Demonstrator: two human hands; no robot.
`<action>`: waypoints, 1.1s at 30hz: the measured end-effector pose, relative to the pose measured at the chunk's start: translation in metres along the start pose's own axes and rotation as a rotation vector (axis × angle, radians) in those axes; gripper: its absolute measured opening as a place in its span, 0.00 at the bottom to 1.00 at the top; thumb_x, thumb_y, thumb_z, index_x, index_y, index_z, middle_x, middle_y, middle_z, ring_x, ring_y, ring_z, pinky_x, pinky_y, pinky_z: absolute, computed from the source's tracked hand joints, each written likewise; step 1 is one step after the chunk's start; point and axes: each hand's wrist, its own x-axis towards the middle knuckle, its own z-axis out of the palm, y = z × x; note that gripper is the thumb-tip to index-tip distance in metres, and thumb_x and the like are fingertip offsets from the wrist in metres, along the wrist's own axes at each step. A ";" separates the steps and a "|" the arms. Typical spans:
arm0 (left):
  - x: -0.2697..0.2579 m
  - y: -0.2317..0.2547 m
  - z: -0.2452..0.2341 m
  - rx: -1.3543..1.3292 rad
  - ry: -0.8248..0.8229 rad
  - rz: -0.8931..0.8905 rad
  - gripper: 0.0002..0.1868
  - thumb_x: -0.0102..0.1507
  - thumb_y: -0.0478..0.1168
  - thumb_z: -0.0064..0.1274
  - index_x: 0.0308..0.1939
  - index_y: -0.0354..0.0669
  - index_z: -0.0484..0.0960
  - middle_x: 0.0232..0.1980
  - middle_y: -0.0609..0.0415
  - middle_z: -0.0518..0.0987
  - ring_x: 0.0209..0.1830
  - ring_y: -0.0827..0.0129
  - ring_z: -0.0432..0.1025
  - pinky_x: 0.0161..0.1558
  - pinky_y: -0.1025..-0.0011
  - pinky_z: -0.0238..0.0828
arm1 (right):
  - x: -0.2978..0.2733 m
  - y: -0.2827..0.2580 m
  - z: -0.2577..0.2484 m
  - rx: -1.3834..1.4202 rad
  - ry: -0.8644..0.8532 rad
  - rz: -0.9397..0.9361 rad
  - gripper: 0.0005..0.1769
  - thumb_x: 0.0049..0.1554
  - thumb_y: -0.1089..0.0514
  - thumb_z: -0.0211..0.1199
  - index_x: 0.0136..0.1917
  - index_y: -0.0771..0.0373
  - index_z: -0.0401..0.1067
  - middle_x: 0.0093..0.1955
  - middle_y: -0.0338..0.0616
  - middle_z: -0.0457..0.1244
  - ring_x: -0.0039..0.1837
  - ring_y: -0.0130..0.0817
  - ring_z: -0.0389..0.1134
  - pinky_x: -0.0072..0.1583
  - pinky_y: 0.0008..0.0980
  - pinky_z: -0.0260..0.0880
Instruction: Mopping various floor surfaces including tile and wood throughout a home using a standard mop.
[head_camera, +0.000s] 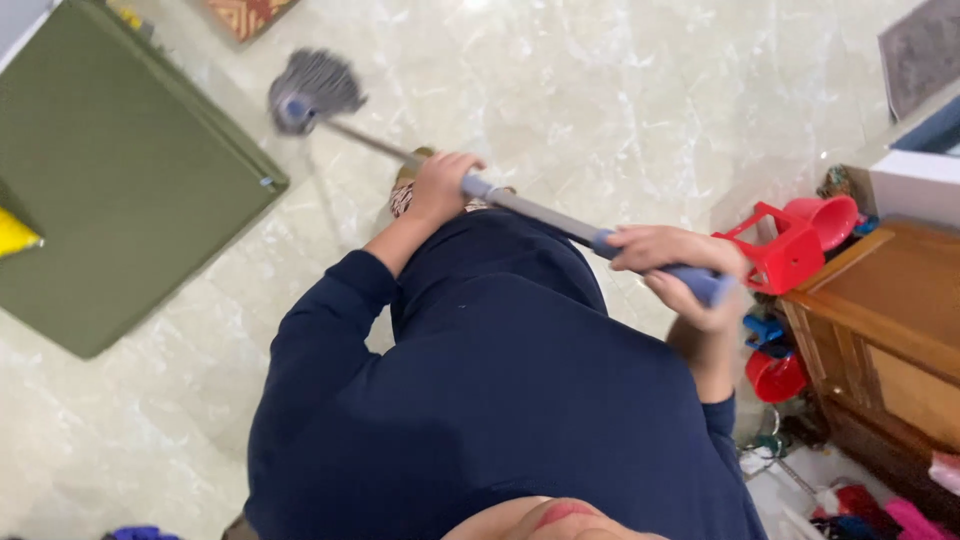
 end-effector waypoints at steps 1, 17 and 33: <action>-0.005 -0.003 0.012 -0.007 -0.038 -0.031 0.26 0.44 0.40 0.61 0.46 0.61 0.73 0.39 0.63 0.73 0.43 0.67 0.71 0.51 0.67 0.62 | -0.008 0.012 -0.009 0.076 -0.037 0.015 0.13 0.53 0.59 0.56 0.34 0.71 0.70 0.35 0.54 0.66 0.48 0.50 0.70 0.56 0.50 0.67; 0.099 0.107 0.110 0.134 0.016 0.156 0.17 0.48 0.47 0.53 0.41 0.69 0.73 0.33 0.69 0.72 0.37 0.74 0.71 0.46 0.68 0.64 | -0.084 0.072 -0.163 0.141 -0.048 -0.112 0.07 0.50 0.67 0.56 0.40 0.76 0.71 0.37 0.57 0.66 0.49 0.57 0.69 0.57 0.60 0.65; 0.425 0.111 0.150 -0.053 -0.183 0.279 0.13 0.55 0.30 0.46 0.37 0.55 0.79 0.34 0.57 0.77 0.34 0.60 0.71 0.48 0.56 0.55 | 0.080 0.078 -0.242 -0.230 0.234 0.095 0.04 0.53 0.67 0.58 0.43 0.70 0.70 0.45 0.50 0.65 0.55 0.51 0.69 0.61 0.44 0.70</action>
